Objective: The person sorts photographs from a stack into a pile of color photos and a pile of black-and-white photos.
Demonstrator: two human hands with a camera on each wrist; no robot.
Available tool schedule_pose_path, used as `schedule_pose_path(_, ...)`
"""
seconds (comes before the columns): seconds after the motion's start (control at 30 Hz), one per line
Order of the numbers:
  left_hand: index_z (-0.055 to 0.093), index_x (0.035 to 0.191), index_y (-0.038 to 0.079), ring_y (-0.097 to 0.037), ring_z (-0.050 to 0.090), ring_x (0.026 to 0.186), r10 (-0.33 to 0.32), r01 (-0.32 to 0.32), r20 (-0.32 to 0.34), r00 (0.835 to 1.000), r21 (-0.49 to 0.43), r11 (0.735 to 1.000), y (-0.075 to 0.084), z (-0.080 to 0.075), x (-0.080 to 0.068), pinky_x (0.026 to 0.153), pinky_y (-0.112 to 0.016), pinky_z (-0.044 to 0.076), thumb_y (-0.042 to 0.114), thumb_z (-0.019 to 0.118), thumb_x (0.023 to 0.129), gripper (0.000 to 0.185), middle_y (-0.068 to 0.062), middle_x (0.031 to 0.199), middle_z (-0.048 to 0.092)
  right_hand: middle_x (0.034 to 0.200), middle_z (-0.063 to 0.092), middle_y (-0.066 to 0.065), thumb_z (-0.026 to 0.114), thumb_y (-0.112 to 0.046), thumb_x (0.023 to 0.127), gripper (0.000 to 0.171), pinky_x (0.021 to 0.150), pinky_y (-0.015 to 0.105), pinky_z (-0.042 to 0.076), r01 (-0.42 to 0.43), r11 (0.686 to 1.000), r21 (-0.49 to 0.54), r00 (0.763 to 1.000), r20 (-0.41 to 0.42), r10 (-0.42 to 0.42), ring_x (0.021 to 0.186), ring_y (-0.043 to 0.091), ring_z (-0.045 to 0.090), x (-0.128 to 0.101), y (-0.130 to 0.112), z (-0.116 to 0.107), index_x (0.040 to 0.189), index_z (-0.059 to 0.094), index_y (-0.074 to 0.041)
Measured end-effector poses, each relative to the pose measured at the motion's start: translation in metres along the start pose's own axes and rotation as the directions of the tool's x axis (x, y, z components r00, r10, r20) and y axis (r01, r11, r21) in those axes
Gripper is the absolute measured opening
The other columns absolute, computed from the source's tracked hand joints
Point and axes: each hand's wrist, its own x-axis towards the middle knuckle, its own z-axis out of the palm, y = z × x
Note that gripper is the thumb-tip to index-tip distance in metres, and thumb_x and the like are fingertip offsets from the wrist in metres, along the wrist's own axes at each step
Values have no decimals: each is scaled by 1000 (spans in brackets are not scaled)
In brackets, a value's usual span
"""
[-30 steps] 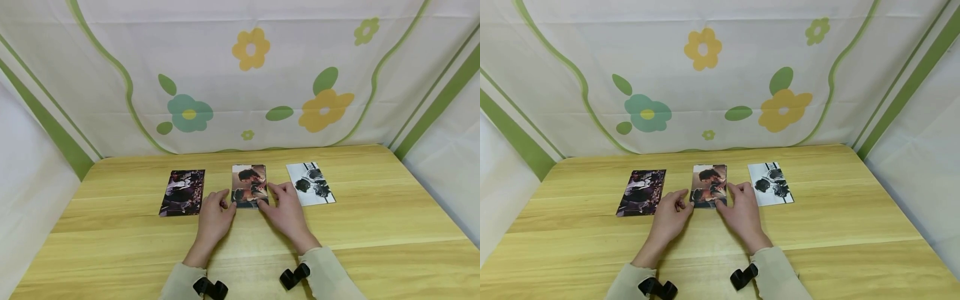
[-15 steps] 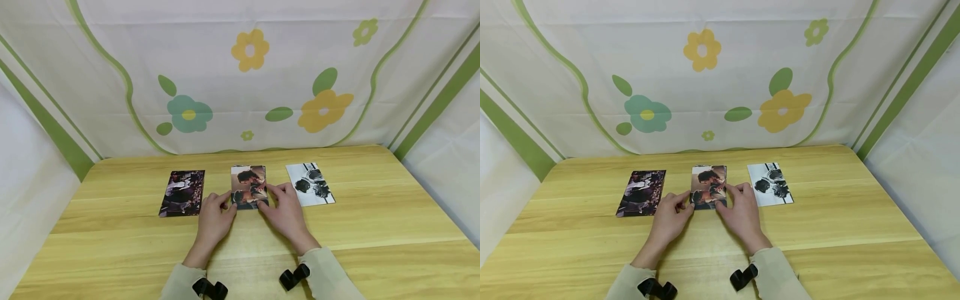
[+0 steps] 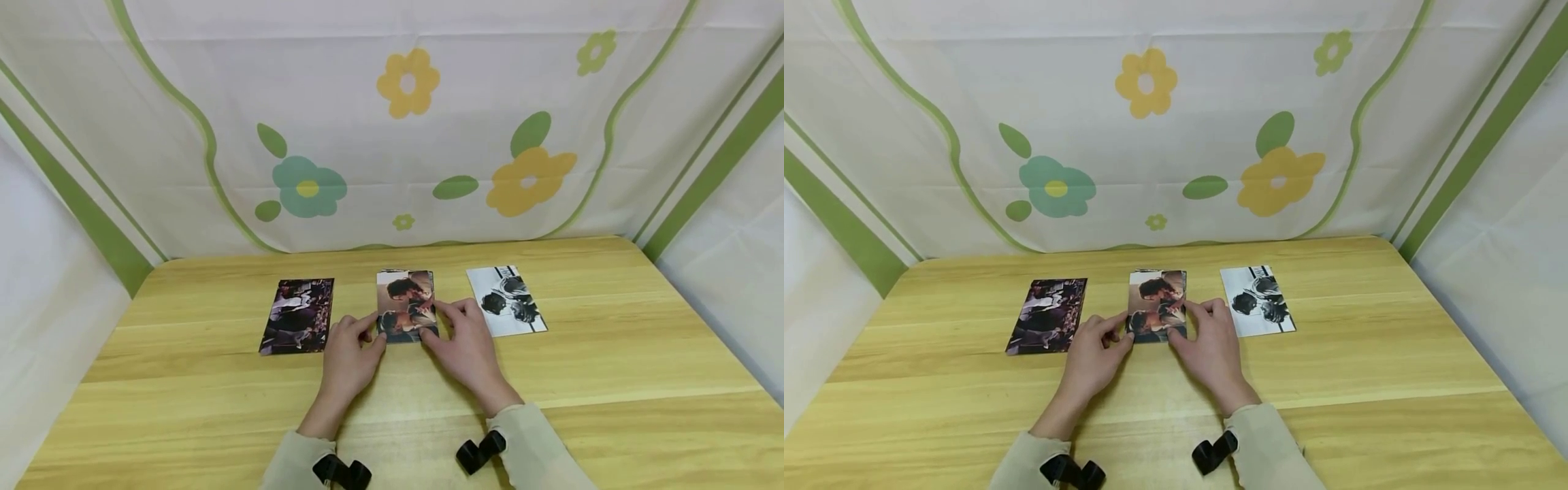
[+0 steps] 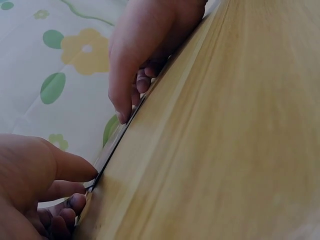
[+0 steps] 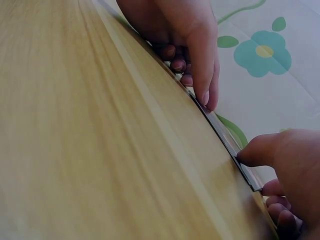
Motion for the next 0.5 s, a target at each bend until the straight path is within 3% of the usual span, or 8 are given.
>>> schedule_pose_path(0.5,76,133,6,-17,43,79,-21,21,0,1000,-3,1000,2,-1,0,71,-29,32,12,78,93,41,-4,85,59,122,53,9,82,-32,93,61,85,36,41,-2,1000,-10,1000,3,2,101,24,51,0,-1,-1,149,65,-14)
